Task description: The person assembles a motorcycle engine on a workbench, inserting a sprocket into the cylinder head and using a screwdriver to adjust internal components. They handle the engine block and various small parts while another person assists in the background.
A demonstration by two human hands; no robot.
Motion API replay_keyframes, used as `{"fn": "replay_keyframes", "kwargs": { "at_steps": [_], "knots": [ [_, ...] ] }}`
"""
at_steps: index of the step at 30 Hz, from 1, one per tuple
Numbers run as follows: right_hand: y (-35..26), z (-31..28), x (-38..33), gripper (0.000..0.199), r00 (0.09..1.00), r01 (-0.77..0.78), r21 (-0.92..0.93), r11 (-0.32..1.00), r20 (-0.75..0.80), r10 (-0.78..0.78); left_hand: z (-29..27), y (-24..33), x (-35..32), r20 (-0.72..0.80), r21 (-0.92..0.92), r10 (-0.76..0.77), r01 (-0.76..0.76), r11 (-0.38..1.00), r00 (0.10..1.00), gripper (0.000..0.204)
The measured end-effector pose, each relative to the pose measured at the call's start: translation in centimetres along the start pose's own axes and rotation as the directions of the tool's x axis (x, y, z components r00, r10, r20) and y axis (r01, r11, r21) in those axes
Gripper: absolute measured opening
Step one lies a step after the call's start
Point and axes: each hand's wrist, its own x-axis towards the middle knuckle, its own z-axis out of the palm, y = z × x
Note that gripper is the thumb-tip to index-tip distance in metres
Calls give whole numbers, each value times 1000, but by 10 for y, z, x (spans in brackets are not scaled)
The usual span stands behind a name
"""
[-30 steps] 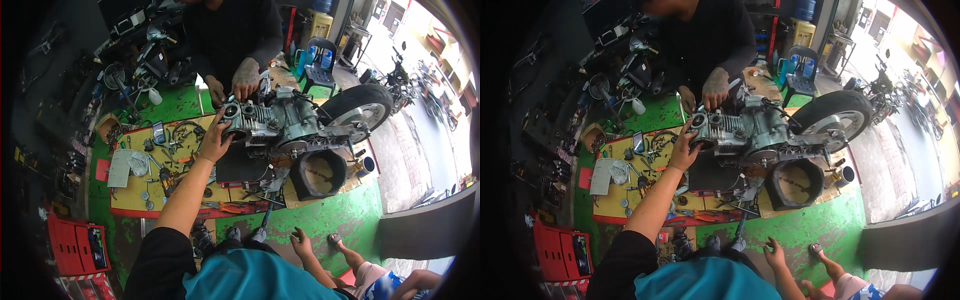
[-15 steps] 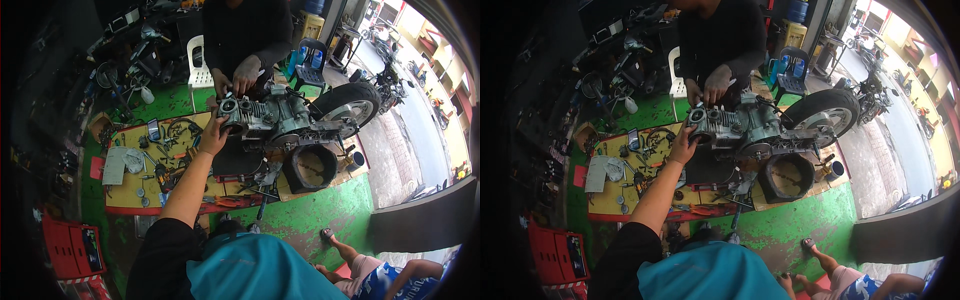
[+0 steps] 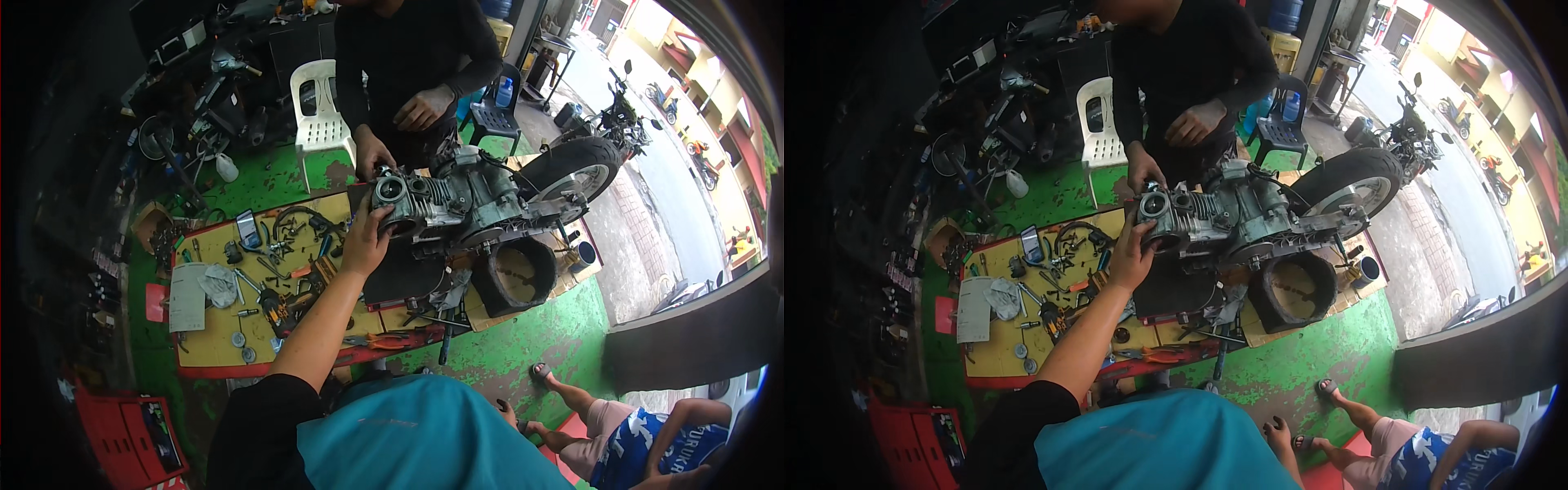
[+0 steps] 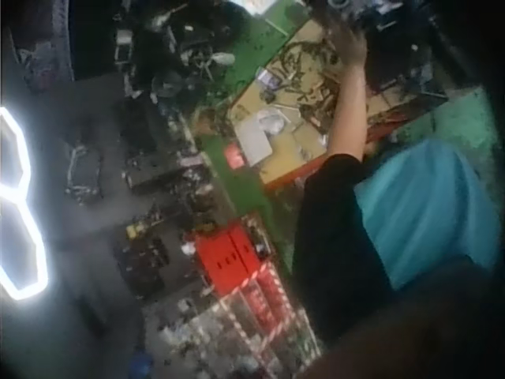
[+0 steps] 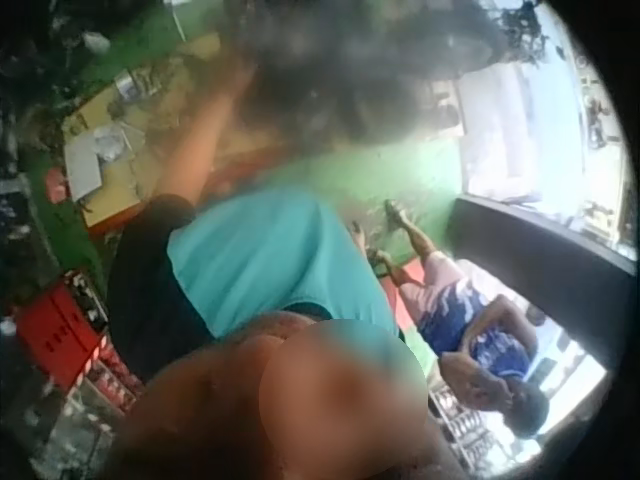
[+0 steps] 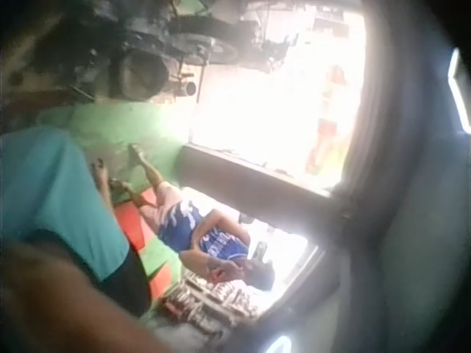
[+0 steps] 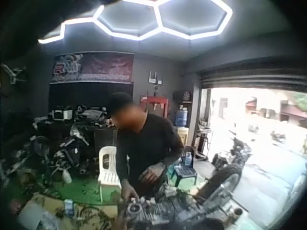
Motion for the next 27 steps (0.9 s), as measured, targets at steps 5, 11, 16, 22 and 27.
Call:
{"fn": "replay_keyframes", "kwargs": {
  "at_steps": [5, 11, 16, 22, 27],
  "knots": [
    [60, 3, 21, 70, 997, -58, -19, 998, -53, 57, 4, -3, 3, -3, -29, 22, -22, 999, 1000, 61],
    [75, 0, 12, 68, 994, -63, -132, 989, -101, 50, 4, -9, 0, -13, -18, 15, -16, 1000, 1000, 63],
    [73, 1, 8, 68, 991, -82, -137, 987, -120, 65, 5, -7, 1, -24, -24, 18, -19, 1000, 1000, 61],
    [68, 5, 10, 67, 989, -80, -125, 989, -135, 63, 4, -6, 4, -28, -28, 21, -21, 999, 999, 61],
    [71, 7, 9, 66, 989, -74, -125, 989, -140, 57, 4, -6, 4, -46, -36, 43, -45, 998, 998, 59]
  ]
}}
